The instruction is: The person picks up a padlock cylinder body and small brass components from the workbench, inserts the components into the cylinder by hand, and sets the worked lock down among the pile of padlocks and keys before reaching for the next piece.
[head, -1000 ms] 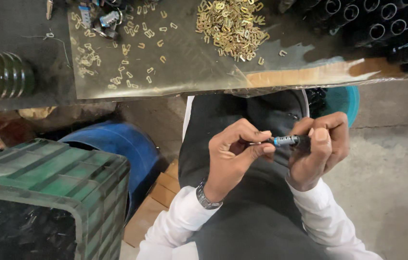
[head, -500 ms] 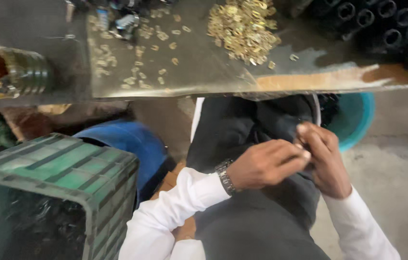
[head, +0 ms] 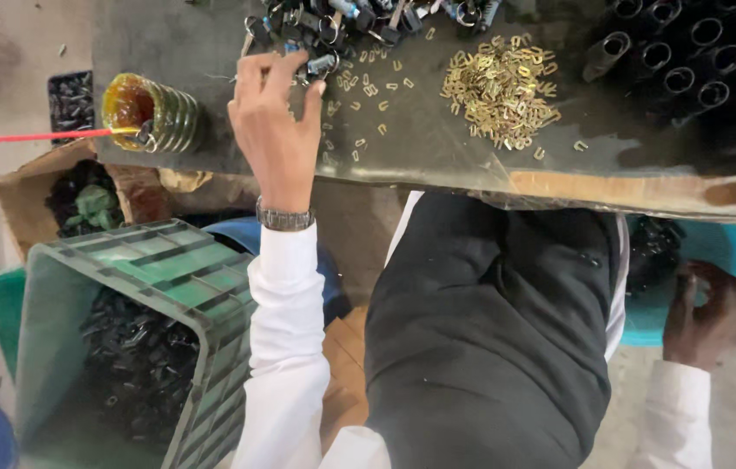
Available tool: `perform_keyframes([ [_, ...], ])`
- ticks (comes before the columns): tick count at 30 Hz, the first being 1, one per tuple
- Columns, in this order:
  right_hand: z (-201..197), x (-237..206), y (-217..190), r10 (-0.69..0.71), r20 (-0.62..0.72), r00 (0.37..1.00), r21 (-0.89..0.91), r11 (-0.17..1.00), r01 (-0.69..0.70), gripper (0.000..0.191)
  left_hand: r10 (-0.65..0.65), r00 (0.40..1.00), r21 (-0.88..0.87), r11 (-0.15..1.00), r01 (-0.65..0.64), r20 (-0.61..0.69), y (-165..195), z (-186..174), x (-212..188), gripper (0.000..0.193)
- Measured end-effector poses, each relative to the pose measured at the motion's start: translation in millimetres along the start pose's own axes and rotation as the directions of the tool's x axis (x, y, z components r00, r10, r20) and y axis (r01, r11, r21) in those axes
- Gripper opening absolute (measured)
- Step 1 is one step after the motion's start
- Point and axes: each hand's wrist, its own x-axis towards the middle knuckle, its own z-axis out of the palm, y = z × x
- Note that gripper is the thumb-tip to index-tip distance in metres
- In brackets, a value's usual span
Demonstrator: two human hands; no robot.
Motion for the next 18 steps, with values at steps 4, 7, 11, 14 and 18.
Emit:
perform_keyframes([
  [4, 4.9, -7.5, -21.6, 0.16, -0.014, 0.987, 0.271, 0.951, -0.151, 0.013, 0.073, 0.996, 0.061, 0.995, -0.075, 0.047, -12.2, 17.5, -0.6, 0.033],
  [7, 1.0, -10.6, -65.6, 0.009, -0.052, 0.999, 0.29, 0.957, 0.006, 0.018, 0.071, 0.997, 0.095, 0.993, -0.075, 0.044, -14.6, 22.6, -0.8, 0.024],
  [11, -5.7, -3.9, -133.8, -0.116, -0.009, 0.993, 0.426, 0.898, 0.109, 0.016, 0.044, 0.999, 0.084, 0.996, -0.043, -0.01, -7.9, 17.1, -7.6, 0.017],
  [14, -7.6, 7.7, -170.5, -0.225, 0.064, 0.972, 0.543, 0.825, 0.155, 0.01, -0.031, 0.999, -0.015, 0.999, 0.032, 0.036, -4.8, 7.7, -13.5, 0.027],
  [18, -2.8, 22.0, -197.6, -0.294, 0.128, 0.947, 0.599, 0.784, 0.162, 0.008, -0.055, 0.996, 0.018, 0.998, 0.054, 0.072, -2.7, 0.5, -14.5, 0.019],
])
